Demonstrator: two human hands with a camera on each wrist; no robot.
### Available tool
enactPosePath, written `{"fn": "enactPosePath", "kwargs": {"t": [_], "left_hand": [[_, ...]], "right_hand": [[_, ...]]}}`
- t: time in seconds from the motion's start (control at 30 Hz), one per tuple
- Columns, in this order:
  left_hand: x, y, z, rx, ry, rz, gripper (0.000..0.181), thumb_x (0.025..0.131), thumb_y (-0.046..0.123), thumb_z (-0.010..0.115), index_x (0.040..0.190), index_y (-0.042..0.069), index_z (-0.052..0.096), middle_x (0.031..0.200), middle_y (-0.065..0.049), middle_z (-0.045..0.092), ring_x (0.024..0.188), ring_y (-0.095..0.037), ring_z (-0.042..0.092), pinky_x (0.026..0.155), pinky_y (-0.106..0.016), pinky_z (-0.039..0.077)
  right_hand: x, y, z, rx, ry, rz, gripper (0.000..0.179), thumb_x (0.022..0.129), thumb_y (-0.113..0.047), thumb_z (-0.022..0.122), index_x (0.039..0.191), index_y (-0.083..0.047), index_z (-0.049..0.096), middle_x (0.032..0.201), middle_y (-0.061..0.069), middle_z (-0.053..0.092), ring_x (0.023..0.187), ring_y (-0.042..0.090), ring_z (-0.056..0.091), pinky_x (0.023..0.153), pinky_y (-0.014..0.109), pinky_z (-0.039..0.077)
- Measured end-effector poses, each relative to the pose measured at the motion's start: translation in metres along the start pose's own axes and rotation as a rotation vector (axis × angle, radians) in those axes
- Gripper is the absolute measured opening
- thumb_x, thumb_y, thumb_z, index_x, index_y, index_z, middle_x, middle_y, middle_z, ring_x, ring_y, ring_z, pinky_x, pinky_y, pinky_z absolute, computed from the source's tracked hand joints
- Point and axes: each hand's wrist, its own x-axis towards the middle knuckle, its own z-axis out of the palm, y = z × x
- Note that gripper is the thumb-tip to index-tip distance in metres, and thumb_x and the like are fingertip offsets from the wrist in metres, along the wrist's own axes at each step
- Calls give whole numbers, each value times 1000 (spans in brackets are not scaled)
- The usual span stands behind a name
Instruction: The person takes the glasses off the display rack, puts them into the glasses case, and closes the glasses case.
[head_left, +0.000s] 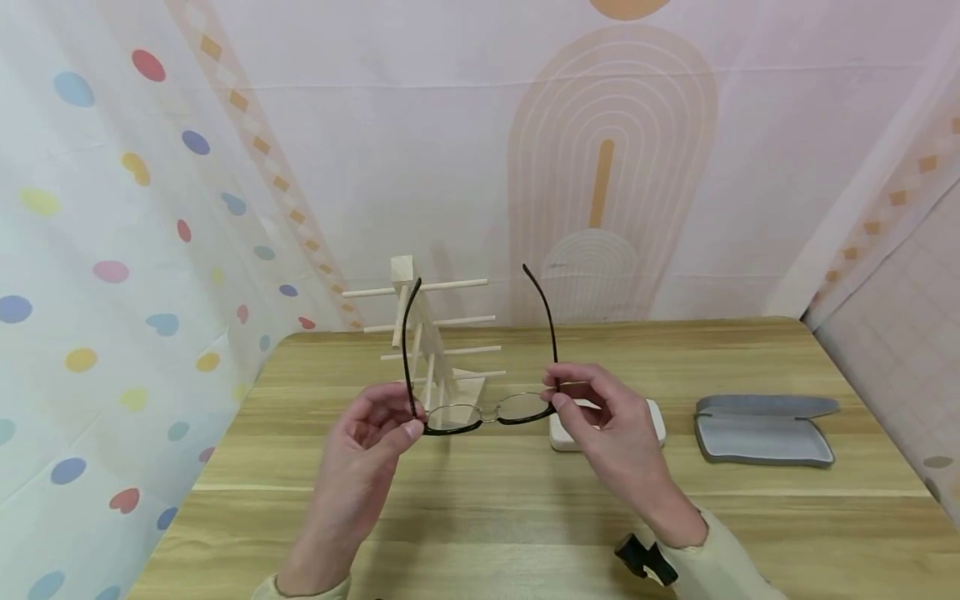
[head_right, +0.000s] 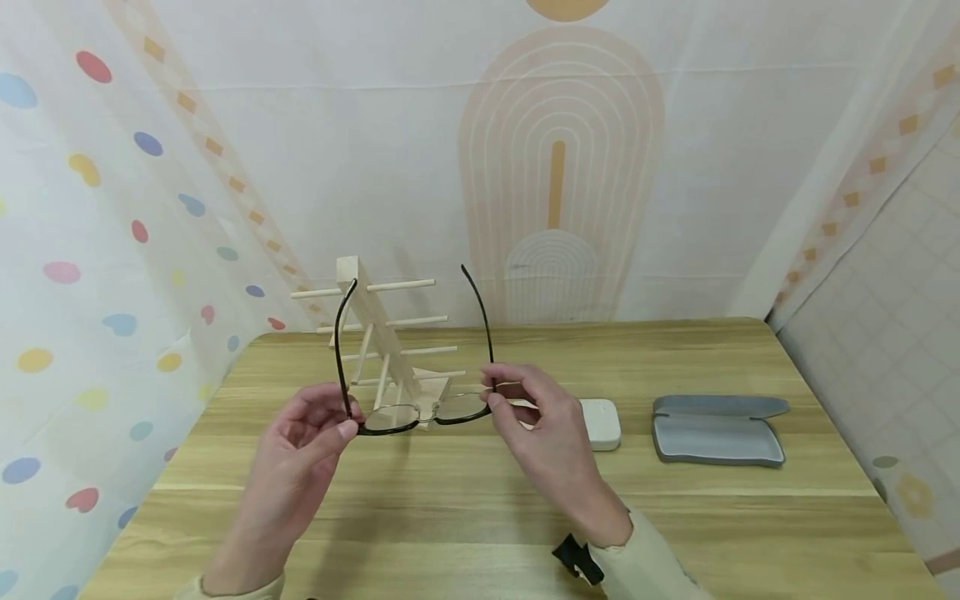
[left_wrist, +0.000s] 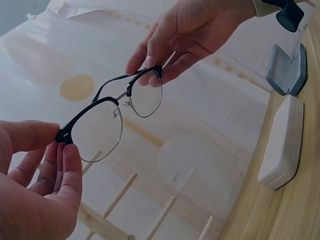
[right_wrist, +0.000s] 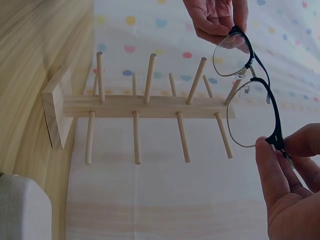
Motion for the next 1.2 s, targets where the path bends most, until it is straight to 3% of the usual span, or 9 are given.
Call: {"fn": "enactPosePath", "kwargs": {"t": [0.37, 0.57, 0.73, 0.97, 1.2], "left_hand": [[3, -11, 14, 15, 19, -26, 39, 91, -20, 60, 121, 4, 67, 102, -4, 70, 94, -16, 66, 87, -24, 56], [5, -18, 22, 6, 26, -40, 40, 90, -19, 61, 119, 8, 68, 102, -4, 69, 94, -15, 66, 87, -24, 56], [7, -24, 28, 13, 32, -70, 41, 91, -18, 62, 117, 13, 68, 102, -2, 69, 95, -15, 66, 89, -24, 56], [9, -34, 36, 9, 48, -103, 40, 90, -17, 63, 115, 14, 69, 103, -2, 68, 97, -16, 66, 91, -26, 56], [12, -43, 44, 4, 60, -127, 39, 88, -17, 65, 114, 12, 69, 103, -5, 68, 96, -17, 66, 91, -27, 57]], "right_hand": [[-6, -1, -15, -27, 14, 19, 30, 95, 10, 65, 122, -3, 70, 114, 7, 71, 101, 14, 73, 81, 25, 61], [-8, -1, -24, -50, 20, -18, 30, 95, 12, 64, 122, -1, 69, 112, 3, 71, 101, 13, 71, 79, 22, 60], [-10, -1, -32, -72, 34, -24, 32, 95, 12, 64, 124, -2, 69, 111, 7, 72, 102, 14, 69, 78, 20, 59], [-15, -2, -39, -124, 79, 35, 48, 94, 11, 66, 139, -8, 60, 112, 7, 72, 102, 13, 68, 75, 21, 59], [-18, 0, -45, -154, 109, 78, 44, 95, 9, 66, 136, -9, 63, 112, 12, 73, 96, 12, 68, 76, 22, 60]]}}
